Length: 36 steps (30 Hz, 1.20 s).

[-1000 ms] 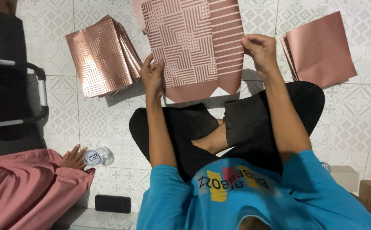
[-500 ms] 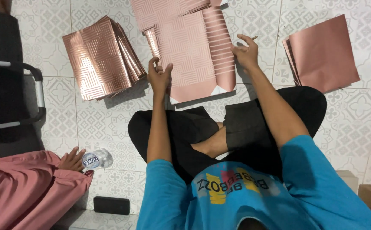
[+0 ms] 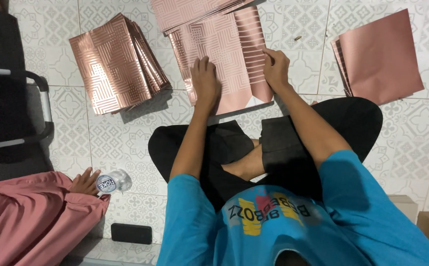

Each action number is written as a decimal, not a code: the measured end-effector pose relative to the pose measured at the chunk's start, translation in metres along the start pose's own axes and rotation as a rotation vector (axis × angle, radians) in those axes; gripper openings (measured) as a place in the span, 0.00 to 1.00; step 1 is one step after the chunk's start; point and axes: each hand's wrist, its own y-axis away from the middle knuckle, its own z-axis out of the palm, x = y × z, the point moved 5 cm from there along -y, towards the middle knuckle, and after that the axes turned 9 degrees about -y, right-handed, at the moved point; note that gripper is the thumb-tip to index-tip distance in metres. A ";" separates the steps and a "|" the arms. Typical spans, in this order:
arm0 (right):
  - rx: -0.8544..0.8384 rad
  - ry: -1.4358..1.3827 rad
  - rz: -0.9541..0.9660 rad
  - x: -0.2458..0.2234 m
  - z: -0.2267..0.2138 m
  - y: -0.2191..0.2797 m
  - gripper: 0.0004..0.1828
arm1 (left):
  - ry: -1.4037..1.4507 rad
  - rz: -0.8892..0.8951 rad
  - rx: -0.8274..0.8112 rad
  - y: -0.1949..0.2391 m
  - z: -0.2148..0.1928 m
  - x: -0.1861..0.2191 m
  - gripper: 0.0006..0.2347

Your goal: The person sits on the floor and folds a stack of rose-gold patterned paper sheets. They fold each sheet in half, then fold the edges inward to create a smaller, compact shape, stacking the finished pieces as they work.

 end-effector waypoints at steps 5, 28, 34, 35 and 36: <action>0.043 0.001 -0.054 0.003 -0.001 -0.001 0.15 | 0.008 -0.353 -0.677 -0.022 -0.032 0.055 0.49; -0.415 0.795 -0.174 -0.018 0.026 0.009 0.32 | -0.073 -0.139 -0.360 -0.002 0.045 0.071 0.36; -0.517 0.640 0.052 -0.022 0.033 -0.034 0.33 | -0.087 -0.100 -0.250 -0.003 0.045 0.071 0.35; -0.565 0.636 0.139 -0.026 0.033 -0.042 0.33 | -0.078 -0.115 -0.314 -0.004 0.043 0.071 0.37; -0.610 0.632 0.224 -0.031 0.034 -0.052 0.34 | -0.070 -0.129 -0.375 -0.007 0.040 0.072 0.39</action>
